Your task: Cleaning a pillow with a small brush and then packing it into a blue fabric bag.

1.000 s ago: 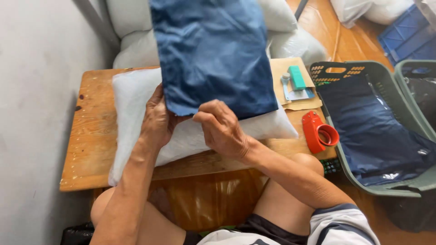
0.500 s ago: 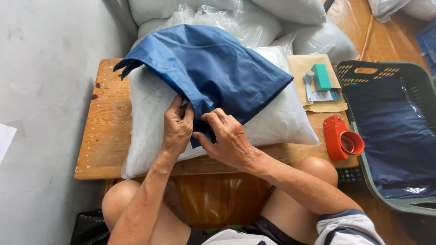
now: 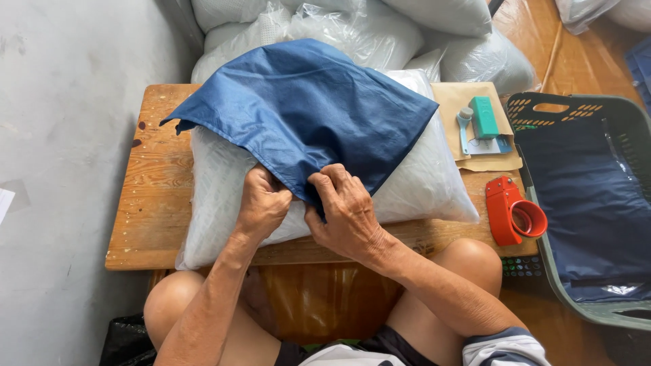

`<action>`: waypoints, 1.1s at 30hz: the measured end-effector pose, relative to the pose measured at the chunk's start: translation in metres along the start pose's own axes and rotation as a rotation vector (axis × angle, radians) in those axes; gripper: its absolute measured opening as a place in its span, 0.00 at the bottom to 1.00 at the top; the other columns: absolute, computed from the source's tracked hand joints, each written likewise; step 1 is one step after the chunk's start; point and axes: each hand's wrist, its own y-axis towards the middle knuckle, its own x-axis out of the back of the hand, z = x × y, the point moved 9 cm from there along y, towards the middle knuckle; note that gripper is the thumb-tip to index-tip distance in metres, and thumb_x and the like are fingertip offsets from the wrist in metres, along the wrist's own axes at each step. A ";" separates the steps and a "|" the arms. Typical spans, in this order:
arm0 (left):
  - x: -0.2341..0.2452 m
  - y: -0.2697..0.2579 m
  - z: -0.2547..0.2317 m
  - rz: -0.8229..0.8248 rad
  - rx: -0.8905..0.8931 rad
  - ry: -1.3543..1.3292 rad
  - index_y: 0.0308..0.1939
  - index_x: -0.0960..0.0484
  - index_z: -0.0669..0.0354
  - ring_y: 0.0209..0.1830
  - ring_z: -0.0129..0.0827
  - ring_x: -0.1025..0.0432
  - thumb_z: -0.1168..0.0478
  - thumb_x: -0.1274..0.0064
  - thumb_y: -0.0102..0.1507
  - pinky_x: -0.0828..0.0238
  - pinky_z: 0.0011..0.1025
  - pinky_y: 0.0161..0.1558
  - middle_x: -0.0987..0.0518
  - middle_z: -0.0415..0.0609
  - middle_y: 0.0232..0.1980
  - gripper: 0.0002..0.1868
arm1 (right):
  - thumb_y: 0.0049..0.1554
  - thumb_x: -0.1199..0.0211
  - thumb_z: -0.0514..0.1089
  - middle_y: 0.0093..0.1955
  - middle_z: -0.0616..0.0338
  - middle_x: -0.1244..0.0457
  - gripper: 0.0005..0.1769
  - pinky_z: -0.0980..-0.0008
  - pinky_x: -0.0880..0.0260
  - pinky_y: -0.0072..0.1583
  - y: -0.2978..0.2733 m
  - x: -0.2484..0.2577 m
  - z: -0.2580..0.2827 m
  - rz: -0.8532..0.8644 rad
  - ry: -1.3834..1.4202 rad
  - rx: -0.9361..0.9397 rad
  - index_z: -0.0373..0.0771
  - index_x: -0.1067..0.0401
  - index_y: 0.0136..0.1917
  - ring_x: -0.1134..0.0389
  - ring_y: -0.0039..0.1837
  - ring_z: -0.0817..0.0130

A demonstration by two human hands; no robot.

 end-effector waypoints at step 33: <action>-0.062 0.083 -0.090 0.260 -0.770 1.159 0.33 0.24 0.49 0.32 0.48 0.24 0.45 0.48 0.67 0.23 0.47 0.34 0.24 0.46 0.31 0.16 | 0.60 0.29 0.51 0.60 0.52 0.44 0.19 0.56 0.44 0.60 -0.018 0.095 -0.072 -0.586 -0.349 -0.048 0.41 0.30 0.58 0.40 0.58 0.53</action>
